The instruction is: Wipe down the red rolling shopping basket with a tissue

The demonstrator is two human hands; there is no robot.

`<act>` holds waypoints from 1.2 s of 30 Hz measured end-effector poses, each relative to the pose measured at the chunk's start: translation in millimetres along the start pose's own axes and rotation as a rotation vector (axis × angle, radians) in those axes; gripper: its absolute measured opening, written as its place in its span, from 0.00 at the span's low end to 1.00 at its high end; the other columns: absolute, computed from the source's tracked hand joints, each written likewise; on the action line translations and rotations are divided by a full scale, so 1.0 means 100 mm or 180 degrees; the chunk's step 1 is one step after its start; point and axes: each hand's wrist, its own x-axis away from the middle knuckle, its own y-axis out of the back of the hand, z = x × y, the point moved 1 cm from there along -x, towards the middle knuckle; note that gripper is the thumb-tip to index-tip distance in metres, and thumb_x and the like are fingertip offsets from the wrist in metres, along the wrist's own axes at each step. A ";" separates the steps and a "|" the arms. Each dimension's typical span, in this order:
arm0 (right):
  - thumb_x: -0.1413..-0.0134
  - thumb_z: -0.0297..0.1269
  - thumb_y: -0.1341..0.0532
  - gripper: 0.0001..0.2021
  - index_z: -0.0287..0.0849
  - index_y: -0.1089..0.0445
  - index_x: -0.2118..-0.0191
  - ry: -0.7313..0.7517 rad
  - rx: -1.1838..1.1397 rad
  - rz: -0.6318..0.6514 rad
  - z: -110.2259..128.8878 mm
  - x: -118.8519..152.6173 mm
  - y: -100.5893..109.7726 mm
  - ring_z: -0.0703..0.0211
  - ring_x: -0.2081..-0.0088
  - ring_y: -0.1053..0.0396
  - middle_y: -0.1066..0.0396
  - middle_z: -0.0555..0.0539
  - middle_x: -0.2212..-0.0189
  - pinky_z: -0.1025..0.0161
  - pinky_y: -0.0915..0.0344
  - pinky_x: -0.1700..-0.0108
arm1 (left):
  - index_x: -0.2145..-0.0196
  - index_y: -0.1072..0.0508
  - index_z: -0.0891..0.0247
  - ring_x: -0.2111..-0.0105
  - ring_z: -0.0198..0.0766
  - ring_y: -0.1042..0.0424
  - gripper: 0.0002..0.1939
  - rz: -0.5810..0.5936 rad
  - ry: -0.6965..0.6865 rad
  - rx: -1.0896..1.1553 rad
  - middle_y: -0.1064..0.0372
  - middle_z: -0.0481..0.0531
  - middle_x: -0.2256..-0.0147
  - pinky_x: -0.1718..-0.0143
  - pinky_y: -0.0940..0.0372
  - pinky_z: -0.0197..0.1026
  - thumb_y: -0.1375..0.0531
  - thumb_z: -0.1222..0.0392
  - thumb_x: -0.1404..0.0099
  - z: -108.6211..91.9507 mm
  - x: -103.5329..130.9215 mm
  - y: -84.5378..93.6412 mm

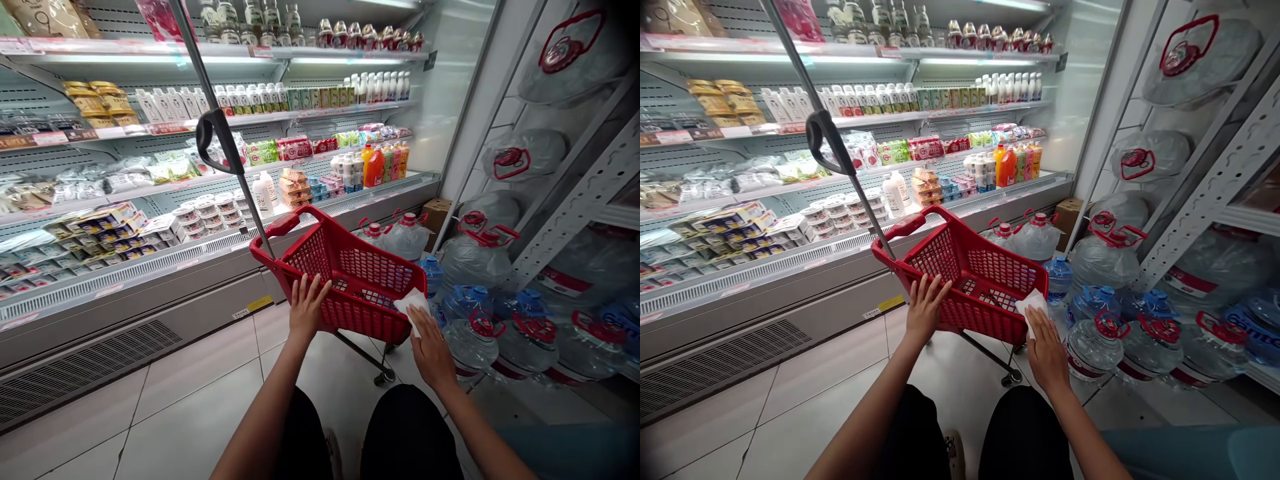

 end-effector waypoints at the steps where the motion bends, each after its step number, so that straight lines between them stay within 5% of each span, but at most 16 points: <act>1: 0.29 0.33 0.56 0.32 0.51 0.60 0.23 -0.0044 0.0032 -0.0047 0.05 -0.02 -0.01 0.50 0.26 0.51 0.46 0.49 0.27 0.41 0.47 0.27 | 0.27 0.46 0.46 0.26 0.56 0.60 0.45 -0.0006 0.0034 0.0014 0.50 0.48 0.27 0.26 0.58 0.64 0.40 0.70 0.38 -0.02 0.01 -0.01; 9: 0.33 0.29 0.53 0.39 0.44 0.71 0.23 0.0622 0.0205 0.0116 0.93 -0.32 -0.27 0.49 0.25 0.56 0.57 0.45 0.24 0.44 0.50 0.27 | 0.26 0.49 0.47 0.26 0.56 0.55 0.45 0.0013 0.0073 0.0020 0.49 0.52 0.27 0.26 0.59 0.64 0.38 0.66 0.37 -0.36 0.13 0.04; 13: 0.37 0.26 0.51 0.42 0.46 0.72 0.23 0.0834 0.0129 0.0216 0.91 -0.32 -0.31 0.49 0.25 0.55 0.58 0.48 0.24 0.45 0.49 0.27 | 0.25 0.53 0.48 0.27 0.46 0.50 0.44 0.0092 -0.0120 0.0039 0.48 0.47 0.28 0.25 0.72 0.63 0.44 0.67 0.35 -0.08 0.12 0.24; 17: 0.38 0.26 0.51 0.42 0.48 0.70 0.23 0.0734 0.0086 0.0213 0.66 -0.23 -0.21 0.48 0.26 0.53 0.58 0.51 0.24 0.44 0.49 0.26 | 0.28 0.43 0.47 0.29 0.50 0.46 0.40 0.0127 -0.0031 0.0033 0.42 0.48 0.30 0.28 0.79 0.69 0.43 0.67 0.36 0.25 0.01 0.42; 21: 0.37 0.27 0.53 0.40 0.50 0.68 0.23 0.0448 -0.0068 0.0082 0.60 -0.24 -0.21 0.47 0.26 0.54 0.56 0.51 0.24 0.42 0.48 0.27 | 0.34 0.34 0.51 0.32 0.56 0.42 0.34 0.0134 -0.0001 0.0180 0.32 0.52 0.37 0.29 0.82 0.72 0.40 0.63 0.37 0.21 -0.11 0.50; 24: 0.36 0.27 0.54 0.39 0.51 0.66 0.23 0.0322 -0.0216 0.0026 0.77 -0.36 -0.31 0.48 0.26 0.54 0.54 0.51 0.25 0.42 0.46 0.28 | 0.37 0.30 0.52 0.35 0.58 0.38 0.29 0.0122 0.0041 0.0359 0.28 0.53 0.42 0.30 0.84 0.75 0.39 0.60 0.36 0.05 -0.16 0.56; 29: 0.36 0.26 0.54 0.39 0.48 0.65 0.23 0.0702 -0.0676 0.0153 1.40 -0.65 -0.52 0.50 0.25 0.55 0.53 0.48 0.25 0.43 0.47 0.27 | 0.38 0.29 0.51 0.40 0.54 0.32 0.25 0.0150 -0.0012 0.0582 0.25 0.51 0.44 0.30 0.82 0.75 0.41 0.55 0.32 -0.11 -0.14 0.67; 32: 0.34 0.28 0.52 0.37 0.46 0.65 0.23 0.0710 -0.0984 0.0093 1.70 -0.76 -0.58 0.50 0.25 0.55 0.52 0.45 0.25 0.42 0.46 0.27 | 0.35 0.33 0.51 0.39 0.53 0.33 0.26 0.0118 0.0024 0.0597 0.28 0.50 0.39 0.31 0.84 0.75 0.44 0.54 0.29 -0.10 -0.11 0.72; 36: 0.38 0.24 0.52 0.40 0.48 0.63 0.23 0.0922 -0.1068 0.0146 1.77 -0.80 -0.57 0.51 0.26 0.54 0.51 0.46 0.25 0.42 0.47 0.27 | 0.34 0.33 0.49 0.35 0.52 0.36 0.25 -0.0012 0.0130 0.0491 0.34 0.48 0.34 0.31 0.84 0.75 0.46 0.56 0.27 0.02 -0.13 0.78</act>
